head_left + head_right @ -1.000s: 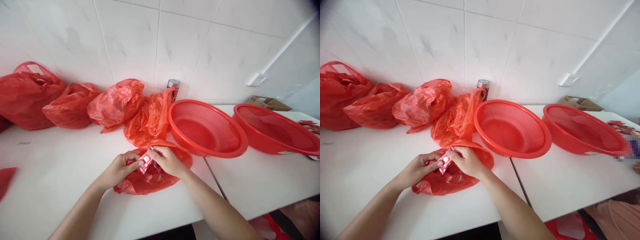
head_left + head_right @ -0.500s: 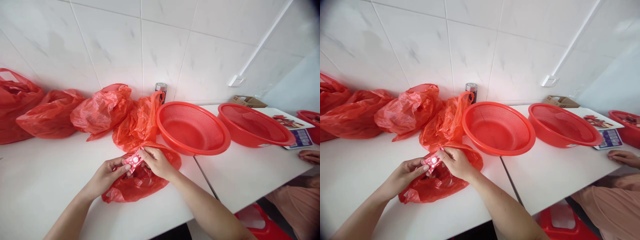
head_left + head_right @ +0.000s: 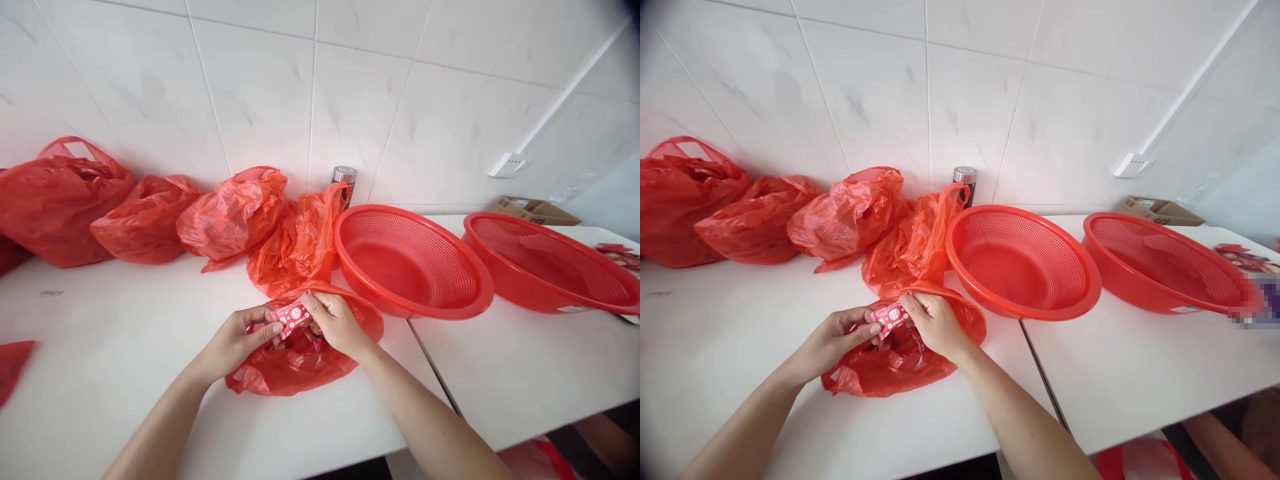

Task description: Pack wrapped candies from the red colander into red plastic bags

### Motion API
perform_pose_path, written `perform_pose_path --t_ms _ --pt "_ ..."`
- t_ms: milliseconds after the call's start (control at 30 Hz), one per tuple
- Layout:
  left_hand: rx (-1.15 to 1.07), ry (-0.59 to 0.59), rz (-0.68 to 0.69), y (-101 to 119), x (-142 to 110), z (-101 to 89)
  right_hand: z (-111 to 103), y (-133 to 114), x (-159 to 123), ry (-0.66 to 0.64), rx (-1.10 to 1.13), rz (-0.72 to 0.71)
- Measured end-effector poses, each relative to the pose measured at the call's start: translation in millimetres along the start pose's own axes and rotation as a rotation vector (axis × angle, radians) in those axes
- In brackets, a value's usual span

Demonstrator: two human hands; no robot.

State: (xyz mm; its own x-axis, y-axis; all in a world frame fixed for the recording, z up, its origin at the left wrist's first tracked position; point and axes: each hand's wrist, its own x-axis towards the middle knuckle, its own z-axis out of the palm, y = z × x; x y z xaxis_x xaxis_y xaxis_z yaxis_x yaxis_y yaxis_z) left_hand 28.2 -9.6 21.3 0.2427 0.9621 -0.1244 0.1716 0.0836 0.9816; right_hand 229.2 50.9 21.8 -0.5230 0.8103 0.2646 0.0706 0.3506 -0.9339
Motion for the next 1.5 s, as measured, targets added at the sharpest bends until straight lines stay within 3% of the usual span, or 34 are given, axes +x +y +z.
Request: perform_pose_path --t_ms 167,233,333,400,467,533,600,733,833,900,1033,1200,1367,1500 --pt "0.022 0.029 0.015 2 0 -0.1 -5 1 3 0.091 -0.06 -0.041" --pt "0.199 0.084 0.056 2 1 -2.0 -7 3 3 0.135 -0.089 -0.053" --pt "0.642 0.168 0.141 -1 3 -5.9 -7 3 3 0.174 -0.131 -0.092" --pt "0.85 0.167 0.148 -4 3 -7.7 -6 2 2 0.116 -0.149 -0.127" --pt "0.917 0.138 0.104 -4 2 -8.1 -6 0 0 -0.04 -0.166 -0.132" --pt "0.918 0.1 0.052 -2 -2 -7.9 -6 -1 -3 -0.229 -0.211 -0.097" --pt "0.904 0.071 -0.002 1 -5 -8.0 -6 1 -6 -0.326 -0.342 -0.065" --pt "0.845 0.033 -0.053 8 -9 -11.2 -7 11 -9 -0.281 -0.616 -0.005" --pt "0.8 0.034 -0.039 9 -9 -14.3 -2 13 -10 -0.334 -0.588 0.108" --pt "0.81 0.024 -0.028 8 -9 -15.4 3 9 -10 -0.354 -0.606 0.099" --pt "0.854 -0.008 -0.011 4 -8 -15.8 17 1 -11 -0.35 -0.75 -0.046" --pt "0.803 0.014 -0.034 9 -9 -16.6 25 2 -15 -0.315 -0.782 -0.032" --pt "0.701 0.127 -0.022 18 -8 -15.5 11 3 -11 -0.183 -0.59 -0.007" --pt "0.765 0.2 -0.012 9 -5 -17.1 0 -3 -7 -0.115 -0.437 0.018"
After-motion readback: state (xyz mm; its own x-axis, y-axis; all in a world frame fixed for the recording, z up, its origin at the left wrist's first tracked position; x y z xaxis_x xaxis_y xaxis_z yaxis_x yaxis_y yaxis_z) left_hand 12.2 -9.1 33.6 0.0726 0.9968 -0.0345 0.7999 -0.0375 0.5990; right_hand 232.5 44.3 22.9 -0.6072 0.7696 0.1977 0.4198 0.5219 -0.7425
